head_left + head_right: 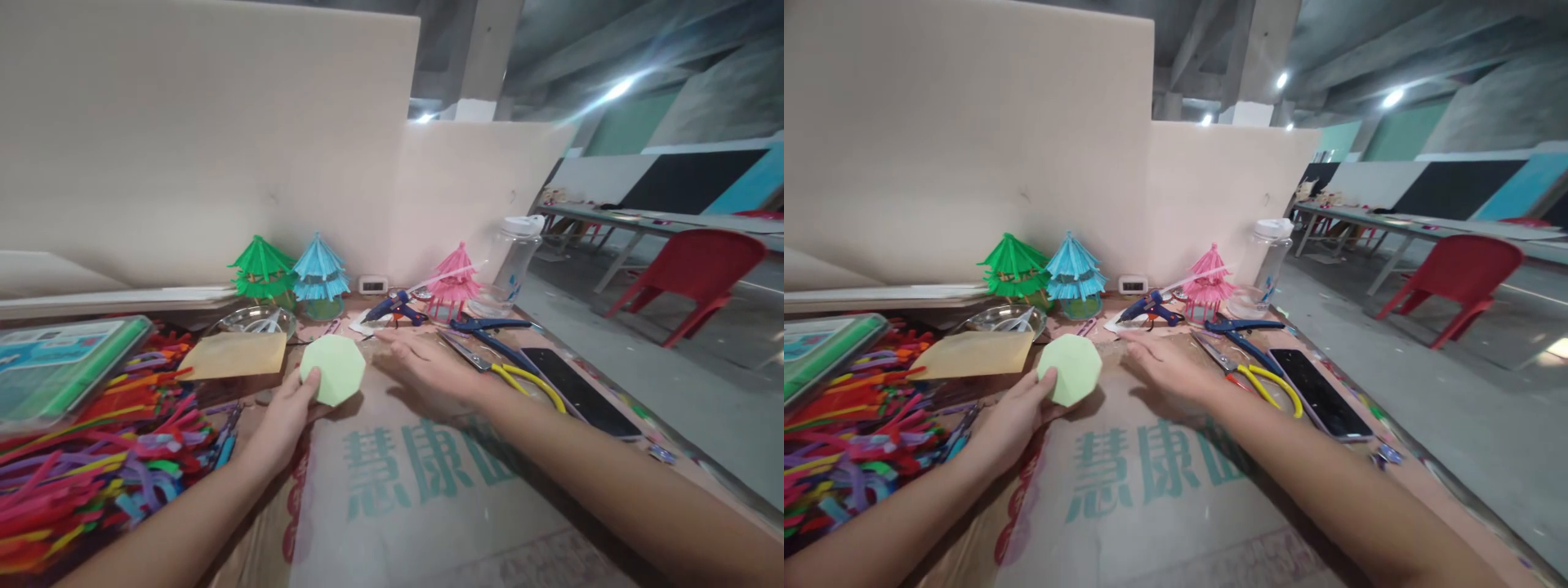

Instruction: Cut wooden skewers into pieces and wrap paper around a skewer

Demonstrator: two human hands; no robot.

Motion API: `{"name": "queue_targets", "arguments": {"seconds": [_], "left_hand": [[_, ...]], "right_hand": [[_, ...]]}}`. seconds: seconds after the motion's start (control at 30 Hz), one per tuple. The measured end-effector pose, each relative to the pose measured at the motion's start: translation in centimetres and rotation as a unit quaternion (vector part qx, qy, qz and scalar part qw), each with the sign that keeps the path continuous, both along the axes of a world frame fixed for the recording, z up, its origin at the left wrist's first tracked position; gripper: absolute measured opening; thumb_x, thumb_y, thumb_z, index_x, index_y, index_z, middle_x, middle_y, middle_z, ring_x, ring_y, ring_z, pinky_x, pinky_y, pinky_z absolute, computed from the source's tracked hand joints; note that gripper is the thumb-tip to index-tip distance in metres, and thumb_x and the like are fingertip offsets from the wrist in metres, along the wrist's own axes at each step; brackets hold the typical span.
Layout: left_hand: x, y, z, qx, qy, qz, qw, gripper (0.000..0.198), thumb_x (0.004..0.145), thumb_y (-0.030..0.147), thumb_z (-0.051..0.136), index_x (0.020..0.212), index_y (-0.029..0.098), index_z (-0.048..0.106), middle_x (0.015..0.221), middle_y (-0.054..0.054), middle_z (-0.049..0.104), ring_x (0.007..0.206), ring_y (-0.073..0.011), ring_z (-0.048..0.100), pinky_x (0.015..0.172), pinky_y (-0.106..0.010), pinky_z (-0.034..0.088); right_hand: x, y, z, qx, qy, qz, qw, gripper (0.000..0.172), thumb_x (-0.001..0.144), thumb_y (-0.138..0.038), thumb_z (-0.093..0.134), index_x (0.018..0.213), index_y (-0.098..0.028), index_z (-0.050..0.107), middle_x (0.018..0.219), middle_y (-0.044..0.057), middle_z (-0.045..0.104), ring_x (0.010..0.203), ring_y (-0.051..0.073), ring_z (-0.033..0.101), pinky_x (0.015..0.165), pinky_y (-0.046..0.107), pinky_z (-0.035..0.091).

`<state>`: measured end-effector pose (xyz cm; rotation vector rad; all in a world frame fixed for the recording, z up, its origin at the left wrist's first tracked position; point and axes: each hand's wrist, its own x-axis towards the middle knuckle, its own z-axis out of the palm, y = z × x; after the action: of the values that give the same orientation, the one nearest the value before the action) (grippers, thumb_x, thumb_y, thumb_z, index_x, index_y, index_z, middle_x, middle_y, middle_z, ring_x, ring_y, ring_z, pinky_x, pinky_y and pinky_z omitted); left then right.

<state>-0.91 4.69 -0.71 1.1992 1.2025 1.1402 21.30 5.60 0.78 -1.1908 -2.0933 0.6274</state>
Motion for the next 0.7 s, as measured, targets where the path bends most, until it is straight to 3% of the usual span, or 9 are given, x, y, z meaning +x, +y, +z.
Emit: {"name": "queue_targets", "arguments": {"seconds": [0.13,0.27,0.3,0.37,0.43,0.5,0.57,0.63,0.7], "left_hand": [[0.2,0.2,0.0,-0.044,-0.04,0.037,0.998,0.027,0.088,0.024,0.055,0.112,0.017,0.062,0.111,-0.01,0.07,0.091,-0.0199,0.069,0.075,-0.032,0.06],[0.5,-0.1,0.3,-0.062,-0.062,0.045,0.995,0.026,0.087,0.02,0.056,0.112,0.016,0.063,0.109,-0.011,0.071,0.093,-0.0198,0.069,0.076,-0.032,0.06],[0.6,-0.2,0.4,-0.064,-0.066,0.046,0.995,0.025,0.087,0.02,0.057,0.111,0.016,0.063,0.108,-0.011,0.071,0.093,-0.0199,0.069,0.076,-0.032,0.06],[0.6,-0.2,0.6,-0.069,-0.07,0.047,0.994,0.024,0.087,0.02,0.057,0.11,0.016,0.064,0.108,-0.011,0.071,0.093,-0.0198,0.069,0.076,-0.032,0.06],[0.7,-0.3,0.9,-0.072,-0.073,0.047,0.994,0.023,0.088,0.019,0.055,0.109,0.016,0.064,0.11,-0.011,0.071,0.093,-0.0192,0.069,0.076,-0.031,0.06],[0.8,-0.4,1.1,-0.076,-0.073,0.048,0.993,0.022,0.089,0.017,0.053,0.108,0.016,0.064,0.112,-0.011,0.07,0.093,-0.0185,0.069,0.076,-0.03,0.06],[0.9,-0.4,1.1,-0.078,-0.072,0.048,0.993,0.021,0.09,0.017,0.052,0.107,0.015,0.064,0.113,-0.011,0.07,0.093,-0.0187,0.069,0.077,-0.031,0.06],[0.9,-0.4,0.9,-0.075,-0.072,0.045,0.994,0.02,0.089,0.018,0.053,0.106,0.015,0.064,0.112,-0.011,0.07,0.094,-0.0193,0.069,0.078,-0.033,0.06],[0.9,-0.4,0.7,-0.068,-0.074,0.041,0.994,0.019,0.089,0.019,0.054,0.104,0.015,0.065,0.111,-0.011,0.07,0.094,-0.0199,0.069,0.08,-0.035,0.06]], "right_hand": [[0.8,-0.6,-0.8,-0.031,-0.154,0.046,0.986,0.074,0.091,-0.054,0.041,0.142,-0.001,0.037,0.152,0.024,0.024,0.144,0.032,0.016,0.116,0.051,0.01],[0.5,-5.1,-0.9,-0.138,-0.042,0.357,0.923,0.082,0.094,-0.061,0.004,0.122,-0.009,0.062,0.131,0.018,0.058,0.128,0.023,0.048,0.108,0.04,0.035],[0.6,-5.8,-0.8,-0.168,-0.013,0.357,0.919,0.093,0.093,-0.059,-0.008,0.118,-0.006,0.064,0.119,0.02,0.065,0.118,0.022,0.058,0.101,0.039,0.042],[0.9,-6.2,-0.6,-0.138,0.004,0.189,0.972,0.081,0.096,-0.058,0.004,0.126,-0.004,0.056,0.119,0.022,0.064,0.112,0.023,0.062,0.098,0.04,0.045],[0.9,-6.2,-0.6,-0.07,-0.038,0.033,0.996,0.074,0.093,-0.06,0.031,0.138,-0.002,0.044,0.144,0.026,0.04,0.134,0.031,0.039,0.111,0.051,0.027],[-0.1,-6.9,-0.8,-0.057,-0.093,0.033,0.993,0.075,0.086,-0.058,0.05,0.137,-0.003,0.044,0.149,0.027,0.029,0.141,0.036,0.023,0.114,0.056,0.014],[-1.7,-8.8,-0.9,-0.093,-0.12,0.234,0.96,0.06,0.086,-0.051,0.056,0.131,-0.012,0.054,0.14,0.019,0.049,0.134,0.03,0.039,0.112,0.045,0.027],[-3.0,-10.9,-0.8,-0.182,-0.095,0.44,0.874,0.047,0.086,-0.05,0.056,0.12,-0.019,0.063,0.123,0.009,0.065,0.118,0.023,0.057,0.099,0.03,0.044],[-3.1,-12.2,-0.5,-0.255,-0.051,0.459,0.85,0.047,0.093,-0.05,0.043,0.118,-0.017,0.065,0.117,0.008,0.068,0.108,0.02,0.063,0.085,0.023,0.051]]}}
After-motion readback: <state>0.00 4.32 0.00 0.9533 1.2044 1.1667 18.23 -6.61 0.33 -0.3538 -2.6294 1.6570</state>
